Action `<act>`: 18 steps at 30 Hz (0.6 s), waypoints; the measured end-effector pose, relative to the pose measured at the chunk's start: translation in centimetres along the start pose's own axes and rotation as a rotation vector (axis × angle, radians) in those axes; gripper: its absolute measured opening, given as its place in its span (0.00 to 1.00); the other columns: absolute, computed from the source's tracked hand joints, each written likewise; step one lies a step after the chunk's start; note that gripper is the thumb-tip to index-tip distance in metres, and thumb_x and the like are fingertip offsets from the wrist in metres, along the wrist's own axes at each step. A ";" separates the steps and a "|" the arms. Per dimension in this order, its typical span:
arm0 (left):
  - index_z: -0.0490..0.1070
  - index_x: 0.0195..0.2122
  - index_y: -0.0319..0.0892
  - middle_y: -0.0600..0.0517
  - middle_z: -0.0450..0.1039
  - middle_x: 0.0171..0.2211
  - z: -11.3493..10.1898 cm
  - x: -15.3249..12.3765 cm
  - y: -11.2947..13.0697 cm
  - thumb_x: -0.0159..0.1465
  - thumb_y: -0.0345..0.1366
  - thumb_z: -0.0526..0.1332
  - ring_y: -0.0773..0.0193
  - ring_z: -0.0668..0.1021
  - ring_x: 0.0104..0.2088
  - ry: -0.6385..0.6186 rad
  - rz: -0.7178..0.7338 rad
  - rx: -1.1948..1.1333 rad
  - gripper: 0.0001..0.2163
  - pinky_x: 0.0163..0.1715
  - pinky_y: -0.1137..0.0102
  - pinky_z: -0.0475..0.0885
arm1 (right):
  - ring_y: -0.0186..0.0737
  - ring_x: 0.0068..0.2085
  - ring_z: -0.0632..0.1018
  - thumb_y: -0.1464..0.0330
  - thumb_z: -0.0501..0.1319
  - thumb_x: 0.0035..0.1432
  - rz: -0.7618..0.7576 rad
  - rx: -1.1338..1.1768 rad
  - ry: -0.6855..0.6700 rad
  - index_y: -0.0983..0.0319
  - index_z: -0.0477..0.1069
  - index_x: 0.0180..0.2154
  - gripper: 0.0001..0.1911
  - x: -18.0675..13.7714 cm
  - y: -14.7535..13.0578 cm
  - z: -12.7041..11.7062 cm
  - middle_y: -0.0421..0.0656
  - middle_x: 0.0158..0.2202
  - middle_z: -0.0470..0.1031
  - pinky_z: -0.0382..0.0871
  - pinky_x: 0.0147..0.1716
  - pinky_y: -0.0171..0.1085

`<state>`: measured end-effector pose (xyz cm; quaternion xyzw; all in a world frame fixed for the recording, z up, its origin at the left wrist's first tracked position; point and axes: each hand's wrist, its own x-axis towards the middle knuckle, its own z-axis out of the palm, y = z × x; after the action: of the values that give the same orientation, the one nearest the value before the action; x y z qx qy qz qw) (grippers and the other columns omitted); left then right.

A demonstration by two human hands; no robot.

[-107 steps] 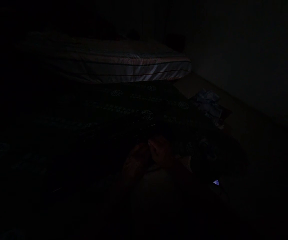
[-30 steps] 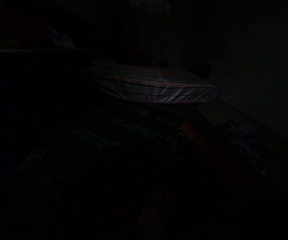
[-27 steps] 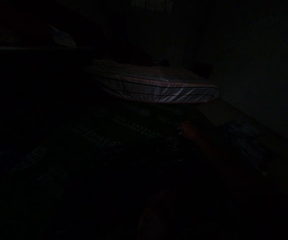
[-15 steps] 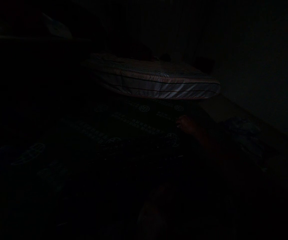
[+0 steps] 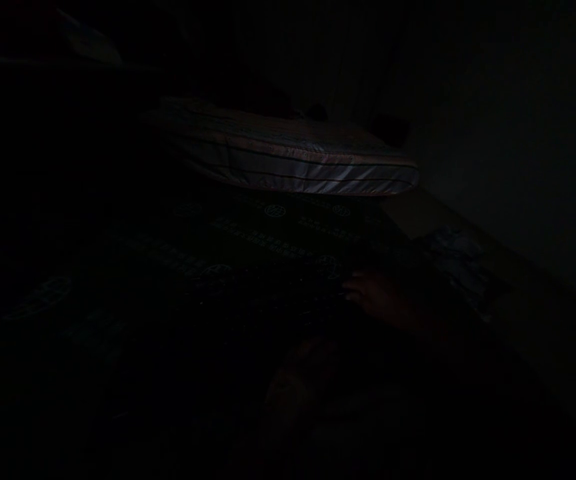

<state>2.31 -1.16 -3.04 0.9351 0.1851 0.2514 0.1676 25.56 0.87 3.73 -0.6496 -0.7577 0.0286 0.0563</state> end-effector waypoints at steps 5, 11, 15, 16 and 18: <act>0.69 0.47 0.41 0.46 0.69 0.49 1.0 -0.2 -0.4 0.66 0.39 0.55 0.60 0.73 0.47 0.071 0.004 -0.005 0.12 0.48 0.59 0.70 | 0.39 0.37 0.77 0.73 0.59 0.56 -0.013 0.049 0.205 0.59 0.76 0.39 0.10 -5.3 -2.7 3.5 0.45 0.38 0.77 0.70 0.34 0.35; 0.71 0.42 0.41 0.49 0.75 0.40 0.7 0.2 -0.5 0.68 0.36 0.49 0.63 0.76 0.41 0.145 -0.024 -0.065 0.11 0.39 0.67 0.75 | 0.39 0.37 0.75 0.75 0.53 0.57 -0.035 0.012 0.439 0.59 0.75 0.38 0.14 -8.3 -7.0 6.0 0.45 0.35 0.76 0.71 0.35 0.36; 0.71 0.40 0.42 0.50 0.75 0.38 -0.2 0.8 -0.2 0.68 0.37 0.49 0.64 0.77 0.39 0.192 -0.054 -0.115 0.12 0.37 0.69 0.75 | 0.40 0.36 0.73 0.76 0.52 0.57 0.012 0.108 0.429 0.62 0.73 0.37 0.12 -8.5 -8.4 6.3 0.46 0.33 0.74 0.70 0.36 0.37; 0.71 0.39 0.41 0.50 0.75 0.37 -0.4 0.9 -0.2 0.68 0.38 0.49 0.64 0.77 0.38 0.195 -0.076 -0.132 0.12 0.36 0.69 0.75 | 0.40 0.36 0.73 0.75 0.52 0.58 0.019 0.138 0.420 0.62 0.73 0.37 0.11 -8.5 -8.5 6.4 0.46 0.33 0.74 0.70 0.35 0.37; 0.71 0.40 0.42 0.50 0.75 0.37 -0.6 1.0 -0.1 0.68 0.39 0.49 0.64 0.77 0.38 0.171 -0.118 -0.160 0.13 0.36 0.69 0.75 | 0.39 0.36 0.72 0.74 0.52 0.59 0.040 0.198 0.402 0.62 0.72 0.38 0.11 -8.5 -8.5 6.5 0.45 0.33 0.73 0.70 0.35 0.36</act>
<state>2.76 -0.49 -2.21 0.8814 0.2329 0.3336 0.2398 17.68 -8.68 -2.13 -0.6486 -0.7115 -0.0262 0.2691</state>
